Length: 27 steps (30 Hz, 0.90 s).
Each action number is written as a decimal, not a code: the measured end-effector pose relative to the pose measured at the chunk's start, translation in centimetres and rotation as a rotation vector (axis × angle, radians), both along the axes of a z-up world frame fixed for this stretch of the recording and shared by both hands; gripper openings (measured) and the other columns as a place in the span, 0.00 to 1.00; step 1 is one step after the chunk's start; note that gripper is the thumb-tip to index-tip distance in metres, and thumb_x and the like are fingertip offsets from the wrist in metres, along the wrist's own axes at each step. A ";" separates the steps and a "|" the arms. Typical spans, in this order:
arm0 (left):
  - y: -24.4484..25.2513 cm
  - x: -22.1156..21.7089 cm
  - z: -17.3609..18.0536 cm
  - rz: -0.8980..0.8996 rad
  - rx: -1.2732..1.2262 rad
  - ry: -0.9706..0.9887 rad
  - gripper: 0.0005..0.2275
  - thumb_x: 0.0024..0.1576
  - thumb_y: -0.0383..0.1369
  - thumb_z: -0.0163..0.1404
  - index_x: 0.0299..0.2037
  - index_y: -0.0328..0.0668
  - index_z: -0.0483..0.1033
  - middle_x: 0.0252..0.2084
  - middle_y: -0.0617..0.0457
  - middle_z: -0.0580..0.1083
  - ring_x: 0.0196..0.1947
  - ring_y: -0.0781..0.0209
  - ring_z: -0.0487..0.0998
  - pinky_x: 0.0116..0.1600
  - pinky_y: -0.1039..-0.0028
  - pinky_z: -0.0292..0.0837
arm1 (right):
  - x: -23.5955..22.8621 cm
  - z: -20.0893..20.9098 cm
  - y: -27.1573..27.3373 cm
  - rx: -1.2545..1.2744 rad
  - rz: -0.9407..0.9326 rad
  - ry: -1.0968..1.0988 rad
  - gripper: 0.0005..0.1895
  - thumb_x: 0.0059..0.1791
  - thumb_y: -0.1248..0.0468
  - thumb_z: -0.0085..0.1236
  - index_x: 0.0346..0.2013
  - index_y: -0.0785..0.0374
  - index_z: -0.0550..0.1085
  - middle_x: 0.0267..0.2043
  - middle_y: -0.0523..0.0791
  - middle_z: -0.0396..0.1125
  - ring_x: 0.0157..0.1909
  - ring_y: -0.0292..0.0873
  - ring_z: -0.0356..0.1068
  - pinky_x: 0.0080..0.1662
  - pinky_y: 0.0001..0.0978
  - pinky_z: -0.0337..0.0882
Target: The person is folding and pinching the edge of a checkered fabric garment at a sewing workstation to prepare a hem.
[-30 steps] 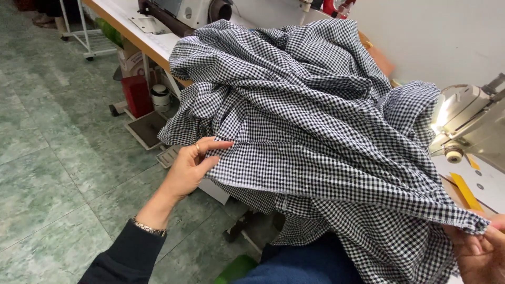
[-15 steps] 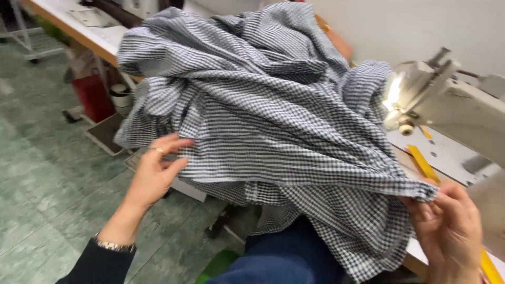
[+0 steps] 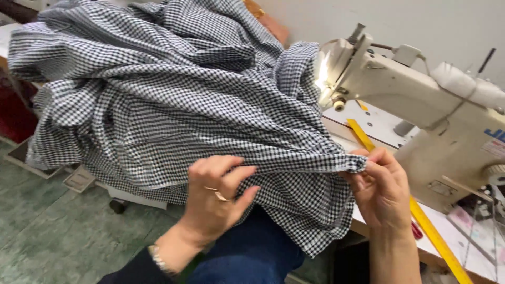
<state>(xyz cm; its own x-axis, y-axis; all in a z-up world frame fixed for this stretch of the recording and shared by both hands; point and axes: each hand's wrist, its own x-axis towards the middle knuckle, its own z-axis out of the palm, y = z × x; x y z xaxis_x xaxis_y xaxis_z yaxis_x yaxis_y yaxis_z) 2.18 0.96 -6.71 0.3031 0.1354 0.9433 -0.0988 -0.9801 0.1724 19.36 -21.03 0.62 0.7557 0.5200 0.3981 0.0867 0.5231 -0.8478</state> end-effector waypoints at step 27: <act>-1.6 0.4 6.3 -0.257 0.058 -0.074 0.15 0.45 0.15 0.48 0.41 0.40 0.75 0.38 0.54 0.77 0.39 0.55 0.76 0.44 0.67 0.66 | -3.9 1.6 -1.1 -0.085 -0.003 -0.221 0.07 0.48 0.71 0.50 0.29 0.64 0.62 0.37 0.55 0.67 0.19 0.36 0.56 0.25 0.20 0.62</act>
